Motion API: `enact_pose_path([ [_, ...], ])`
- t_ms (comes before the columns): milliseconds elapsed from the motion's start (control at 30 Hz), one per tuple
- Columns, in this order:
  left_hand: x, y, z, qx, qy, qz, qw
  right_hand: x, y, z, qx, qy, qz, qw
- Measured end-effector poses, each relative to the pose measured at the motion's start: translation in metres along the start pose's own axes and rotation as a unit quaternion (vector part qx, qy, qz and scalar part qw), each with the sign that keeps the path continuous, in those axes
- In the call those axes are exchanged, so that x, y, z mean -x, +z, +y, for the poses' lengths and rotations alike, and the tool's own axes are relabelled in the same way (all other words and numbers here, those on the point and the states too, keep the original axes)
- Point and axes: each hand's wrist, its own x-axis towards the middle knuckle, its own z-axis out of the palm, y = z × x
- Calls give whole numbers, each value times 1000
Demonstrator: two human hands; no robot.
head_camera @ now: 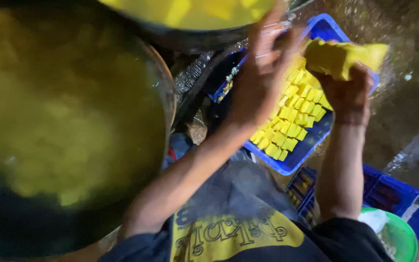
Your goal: The person rinses yellow tofu blocks in a large water-filled basin, rubbing and turning each block by hand before placing it into a blue plastic crate. After washing several blocks, the person lifts the filled crate and carries it across the wet floor to stack it with other crates.
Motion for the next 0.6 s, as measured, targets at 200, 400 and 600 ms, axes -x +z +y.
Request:
enact_pose_path([
  [200, 42, -66, 23, -277, -12, 48, 960, -75, -176, 93, 303, 96, 241, 917],
  [400, 72, -102, 60, -177, 11, 148, 973, -99, -170, 206, 673, 138, 374, 623],
  [600, 122, -199, 160, -273, 111, 265, 918, -101, -189, 189, 678, 45, 155, 718],
])
